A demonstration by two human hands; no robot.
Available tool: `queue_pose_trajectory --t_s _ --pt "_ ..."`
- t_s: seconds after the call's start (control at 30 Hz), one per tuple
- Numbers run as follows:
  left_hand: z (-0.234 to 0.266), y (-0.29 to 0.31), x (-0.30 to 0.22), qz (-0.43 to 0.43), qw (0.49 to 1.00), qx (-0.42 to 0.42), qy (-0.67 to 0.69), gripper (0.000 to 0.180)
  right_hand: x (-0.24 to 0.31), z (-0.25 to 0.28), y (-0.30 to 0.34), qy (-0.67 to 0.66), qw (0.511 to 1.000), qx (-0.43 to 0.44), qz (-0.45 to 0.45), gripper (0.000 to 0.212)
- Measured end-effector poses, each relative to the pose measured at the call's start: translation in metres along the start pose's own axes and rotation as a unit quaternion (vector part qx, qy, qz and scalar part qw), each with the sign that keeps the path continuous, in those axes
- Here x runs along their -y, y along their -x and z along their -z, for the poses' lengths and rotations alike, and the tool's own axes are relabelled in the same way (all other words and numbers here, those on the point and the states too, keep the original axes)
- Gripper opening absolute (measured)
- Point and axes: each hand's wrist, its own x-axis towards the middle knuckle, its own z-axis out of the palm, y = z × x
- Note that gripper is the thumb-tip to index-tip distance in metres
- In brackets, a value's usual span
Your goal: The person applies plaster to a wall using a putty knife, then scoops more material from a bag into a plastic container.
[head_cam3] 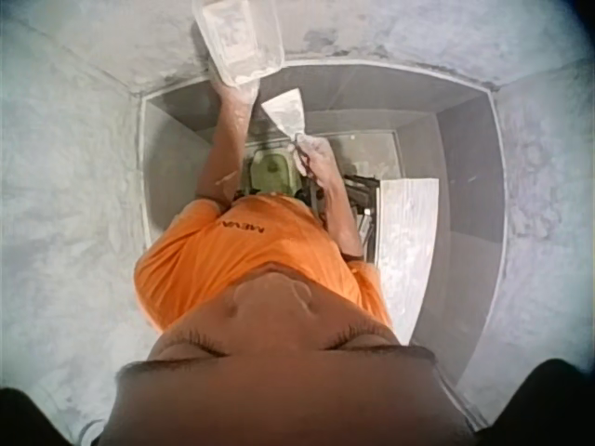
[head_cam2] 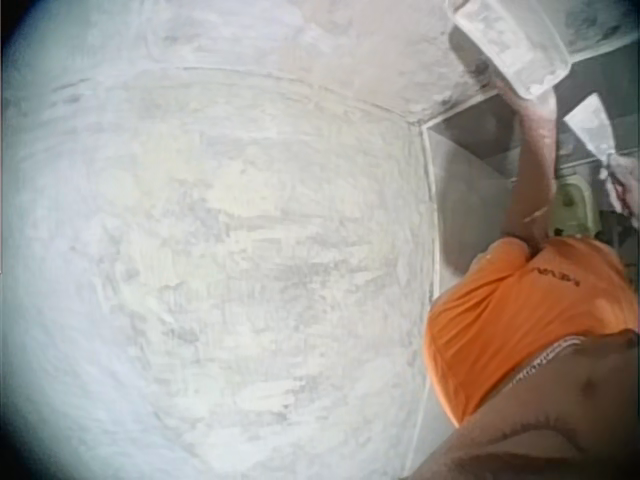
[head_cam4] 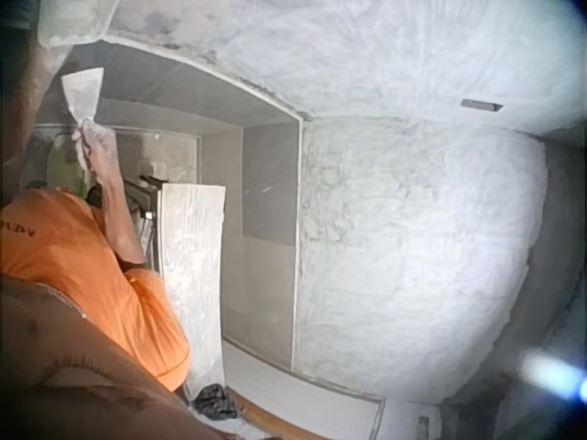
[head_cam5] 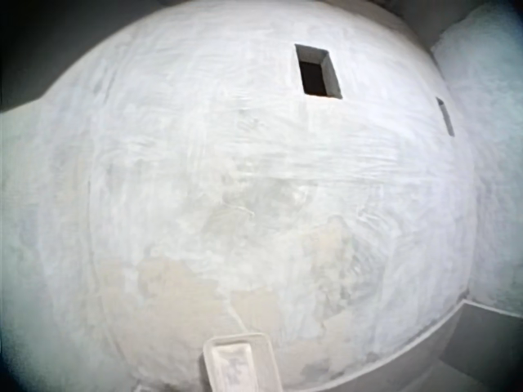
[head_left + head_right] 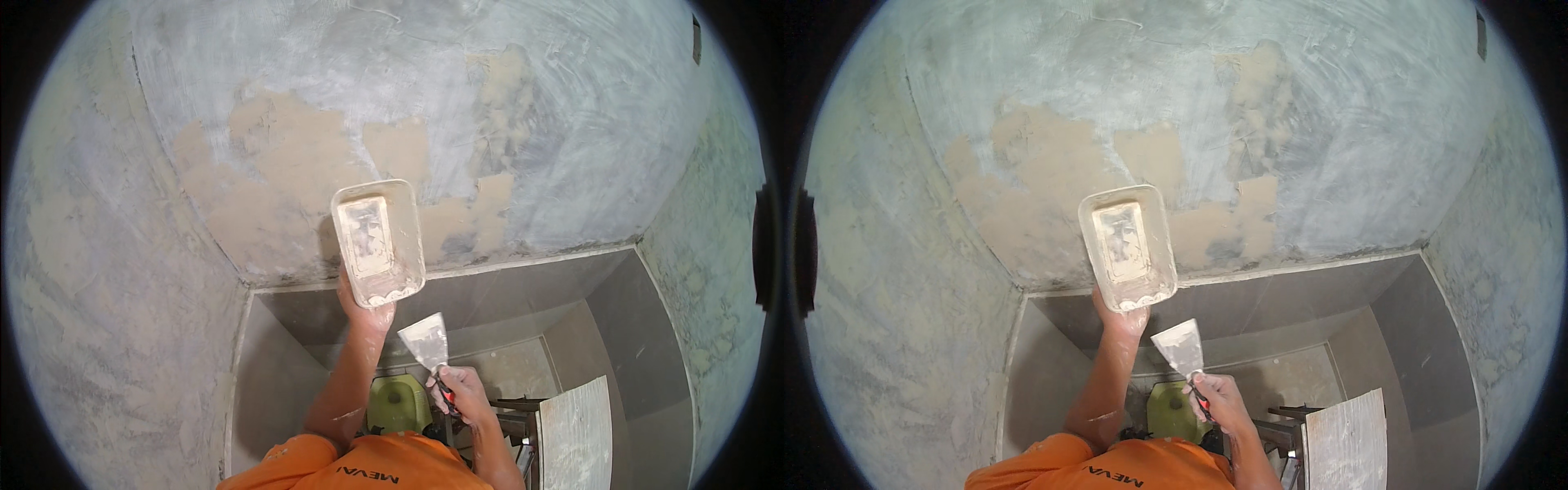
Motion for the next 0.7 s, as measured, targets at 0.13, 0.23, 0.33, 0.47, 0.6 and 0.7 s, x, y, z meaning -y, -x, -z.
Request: queue_pose_trajectory --t_s 0.13,0.23,0.33,0.47,0.6,0.7 --pt "-0.016 0.008 0.0 -0.008 0.999 -0.029 -0.022 0.046 0.018 -0.008 0.001 -0.058 0.991 -0.09 0.078 0.041" --pt "-0.022 0.021 0.011 -0.033 0.998 -0.028 -0.039 0.048 0.036 -0.027 -0.029 0.084 0.966 -0.091 0.228 0.027" --pt "-0.03 0.033 0.02 -0.028 0.999 -0.019 -0.042 0.051 0.059 -0.037 -0.043 0.333 0.899 -0.121 0.259 0.024" --pt "-0.027 0.027 0.014 0.051 0.998 -0.003 -0.04 0.052 0.042 -0.043 -0.052 0.484 0.834 -0.184 0.19 0.035" --pt "-0.028 0.026 0.013 0.058 0.998 -0.03 -0.006 0.05 0.045 -0.044 -0.043 0.513 0.818 -0.184 0.185 0.038" --pt "-0.022 0.021 0.01 0.094 0.991 0.076 0.051 0.045 0.048 -0.042 -0.038 0.529 0.82 -0.167 0.143 0.038"
